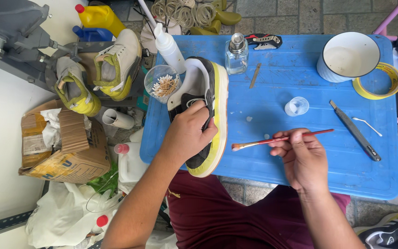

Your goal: The person paints the midsole of a black and white sneaker with a white substance using a small brush. They repeatedly dip the brush into a small container and apply the substance to the shoe's side and heel. The person also pours a liquid from a bottle into the container.

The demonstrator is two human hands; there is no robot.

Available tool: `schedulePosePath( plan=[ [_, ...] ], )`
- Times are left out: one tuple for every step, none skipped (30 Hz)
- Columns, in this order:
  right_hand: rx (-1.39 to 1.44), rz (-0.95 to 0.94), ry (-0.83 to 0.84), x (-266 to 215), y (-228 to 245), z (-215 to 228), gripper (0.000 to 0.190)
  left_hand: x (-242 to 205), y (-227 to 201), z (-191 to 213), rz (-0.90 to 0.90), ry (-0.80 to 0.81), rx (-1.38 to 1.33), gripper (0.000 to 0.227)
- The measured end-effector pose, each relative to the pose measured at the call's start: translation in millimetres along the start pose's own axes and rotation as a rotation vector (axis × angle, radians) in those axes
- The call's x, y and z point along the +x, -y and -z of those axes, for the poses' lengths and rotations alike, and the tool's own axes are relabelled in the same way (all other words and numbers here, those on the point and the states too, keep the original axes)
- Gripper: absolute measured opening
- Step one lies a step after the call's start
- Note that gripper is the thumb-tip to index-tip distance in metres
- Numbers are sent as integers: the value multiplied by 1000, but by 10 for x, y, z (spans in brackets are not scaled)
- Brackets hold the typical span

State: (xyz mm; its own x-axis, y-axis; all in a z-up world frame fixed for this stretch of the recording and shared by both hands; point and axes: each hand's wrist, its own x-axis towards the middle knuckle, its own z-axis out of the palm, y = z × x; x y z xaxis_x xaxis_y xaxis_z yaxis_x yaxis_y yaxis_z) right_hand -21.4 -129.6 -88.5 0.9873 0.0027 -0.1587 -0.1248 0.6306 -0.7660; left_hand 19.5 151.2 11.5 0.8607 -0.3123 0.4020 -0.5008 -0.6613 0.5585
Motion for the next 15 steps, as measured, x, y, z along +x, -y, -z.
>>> schedulePosePath(
  plan=[
    [-4, -11, 8, -1, -35, -26, 23, 3, -16, -1, 8, -14, 6, 15],
    [-10, -22, 15, -4, -58, -46, 21, 7, -31, -7, 17, -27, 11, 16],
    [-13, -15, 32, -9, -75, -62, 20, 13, -45, -14, 39, -26, 15, 17],
    [-16, -9, 48, -12, -93, -78, 19, 15, -58, -18, 61, -24, 19, 17],
    [-19, -3, 65, -14, -108, -92, 18, 18, -71, -21, 84, -22, 23, 18],
    [-29, 7, 63, -12, -121, -106, 18, 18, -86, -23, 80, -40, 21, 17],
    [-40, 16, 62, -5, -131, -117, 17, 18, -101, -25, 77, -57, 19, 16],
    [-51, 27, 58, 0, -133, -119, 16, 19, -115, -26, 71, -73, 16, 15],
    [-52, 35, 47, 8, -132, -118, 16, 13, -131, -21, 71, -78, 11, 16],
    [-53, 44, 36, 21, -131, -117, 17, 5, -148, -13, 69, -82, 6, 17],
    [-53, 53, 25, 28, -127, -115, 17, 3, -163, -7, 68, -86, 1, 17],
    [-30, 54, 21, 35, -117, -110, 18, 9, -174, -5, 71, -86, 1, 17],
    [-7, 55, 18, 41, -105, -105, 19, 15, -183, -4, 73, -85, 2, 17],
    [15, 54, 15, 45, -100, -102, 20, 15, -191, -2, 78, -84, 2, 18],
    [7, 60, 24, 49, -101, -102, 18, 17, -194, 1, 78, -83, -4, 18]
  ],
)
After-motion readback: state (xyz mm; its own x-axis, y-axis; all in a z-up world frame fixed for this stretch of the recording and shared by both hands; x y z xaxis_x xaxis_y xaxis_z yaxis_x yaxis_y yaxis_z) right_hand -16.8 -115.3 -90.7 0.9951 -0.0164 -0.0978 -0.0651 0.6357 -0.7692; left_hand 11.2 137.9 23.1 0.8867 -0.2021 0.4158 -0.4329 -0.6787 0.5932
